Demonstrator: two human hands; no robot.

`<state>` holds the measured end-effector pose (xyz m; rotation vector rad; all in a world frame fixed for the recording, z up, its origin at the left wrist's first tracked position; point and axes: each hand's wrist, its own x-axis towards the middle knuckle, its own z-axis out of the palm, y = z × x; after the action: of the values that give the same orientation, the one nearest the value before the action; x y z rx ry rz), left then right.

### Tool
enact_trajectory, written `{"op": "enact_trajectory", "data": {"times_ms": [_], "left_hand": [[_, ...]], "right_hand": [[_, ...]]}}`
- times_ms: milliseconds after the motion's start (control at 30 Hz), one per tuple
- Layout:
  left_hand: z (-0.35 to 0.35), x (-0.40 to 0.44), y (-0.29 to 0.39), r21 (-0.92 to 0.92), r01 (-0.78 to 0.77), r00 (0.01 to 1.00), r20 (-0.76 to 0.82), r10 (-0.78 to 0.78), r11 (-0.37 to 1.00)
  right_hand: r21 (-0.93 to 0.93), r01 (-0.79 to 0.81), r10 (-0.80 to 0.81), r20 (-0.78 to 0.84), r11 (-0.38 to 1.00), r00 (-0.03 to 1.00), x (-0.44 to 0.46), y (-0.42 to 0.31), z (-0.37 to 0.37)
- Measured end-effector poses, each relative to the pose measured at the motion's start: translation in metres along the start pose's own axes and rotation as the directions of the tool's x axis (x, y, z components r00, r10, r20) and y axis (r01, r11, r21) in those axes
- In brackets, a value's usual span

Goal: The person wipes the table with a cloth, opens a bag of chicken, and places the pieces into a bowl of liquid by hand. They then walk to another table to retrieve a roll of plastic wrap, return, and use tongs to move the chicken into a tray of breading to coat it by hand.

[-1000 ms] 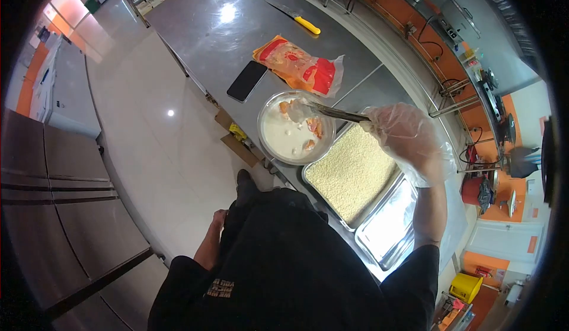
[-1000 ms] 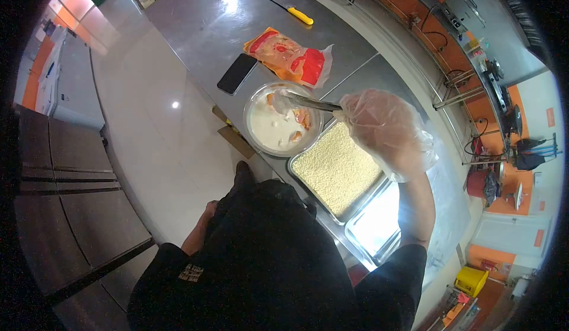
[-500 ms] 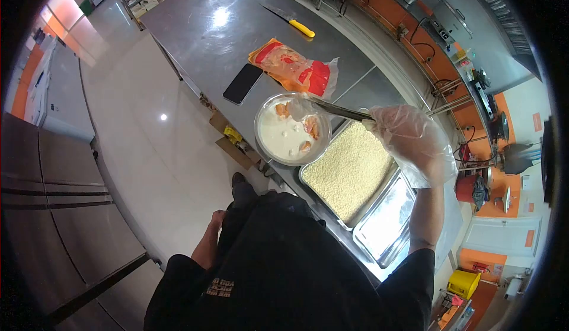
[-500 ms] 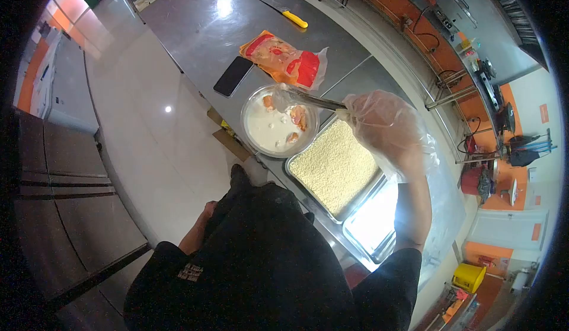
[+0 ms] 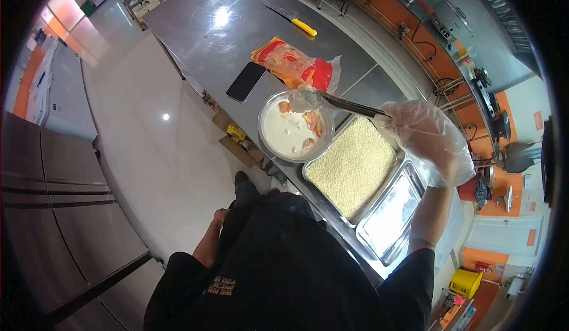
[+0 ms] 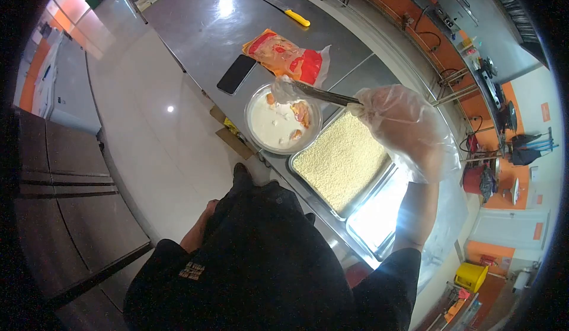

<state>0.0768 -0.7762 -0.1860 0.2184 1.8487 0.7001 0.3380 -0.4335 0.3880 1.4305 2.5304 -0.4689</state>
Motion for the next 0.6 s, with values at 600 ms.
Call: {"op": "enact_trajectory", "data": {"times_ms": [600], "left_hand": [[-0.002, 0.007, 0.000, -0.067, -0.037, 0.999, 0.023, 0.039, 0.997]], "right_hand": [[0.057, 0.083, -0.061, -0.307, 0.995, 0.950, 0.005, 0.034, 0.050]]}}
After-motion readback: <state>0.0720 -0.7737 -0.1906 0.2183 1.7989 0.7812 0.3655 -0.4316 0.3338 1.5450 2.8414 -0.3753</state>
